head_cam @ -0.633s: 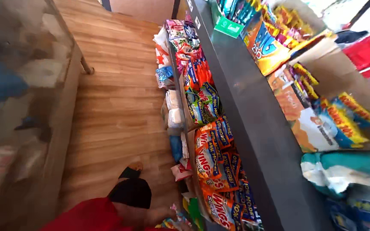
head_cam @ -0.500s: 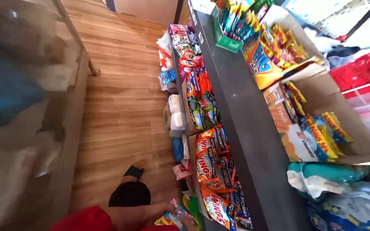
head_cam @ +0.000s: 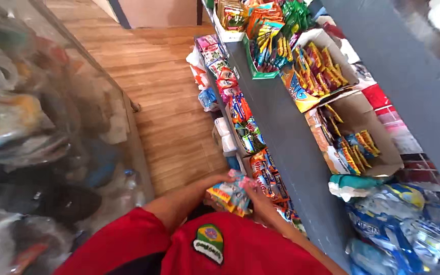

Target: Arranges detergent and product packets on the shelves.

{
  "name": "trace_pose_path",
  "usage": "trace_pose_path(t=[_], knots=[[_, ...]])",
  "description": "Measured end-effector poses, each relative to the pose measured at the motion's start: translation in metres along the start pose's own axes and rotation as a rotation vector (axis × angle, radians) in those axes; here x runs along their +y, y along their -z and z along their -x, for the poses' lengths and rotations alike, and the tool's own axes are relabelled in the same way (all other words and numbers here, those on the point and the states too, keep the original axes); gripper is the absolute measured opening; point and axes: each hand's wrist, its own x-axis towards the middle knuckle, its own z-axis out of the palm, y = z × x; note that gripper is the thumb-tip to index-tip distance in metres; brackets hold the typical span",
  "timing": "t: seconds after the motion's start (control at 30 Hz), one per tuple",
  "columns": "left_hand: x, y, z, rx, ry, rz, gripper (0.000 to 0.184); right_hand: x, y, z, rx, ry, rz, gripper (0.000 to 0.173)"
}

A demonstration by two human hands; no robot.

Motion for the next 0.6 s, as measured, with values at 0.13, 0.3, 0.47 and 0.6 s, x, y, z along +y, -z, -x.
trace_pose_path(t=[0.13,0.3,0.47,0.6], knots=[[0.040,0.015,0.016,-0.107,-0.125,0.093,0.028,-0.043,0.005,0.026,-0.078,0.084,-0.100,0.078],[0.068,0.014,0.016,-0.246,-0.327,0.002,0.021,-0.057,0.023,0.044,-0.122,0.252,-0.162,0.081],[0.067,0.018,-0.016,-0.518,-0.497,0.095,0.031,-0.069,0.058,0.060,-0.088,0.291,-0.070,0.073],[0.117,-0.060,0.033,0.115,-0.355,0.068,0.037,-0.074,0.088,0.066,-0.052,0.311,-0.012,0.055]])
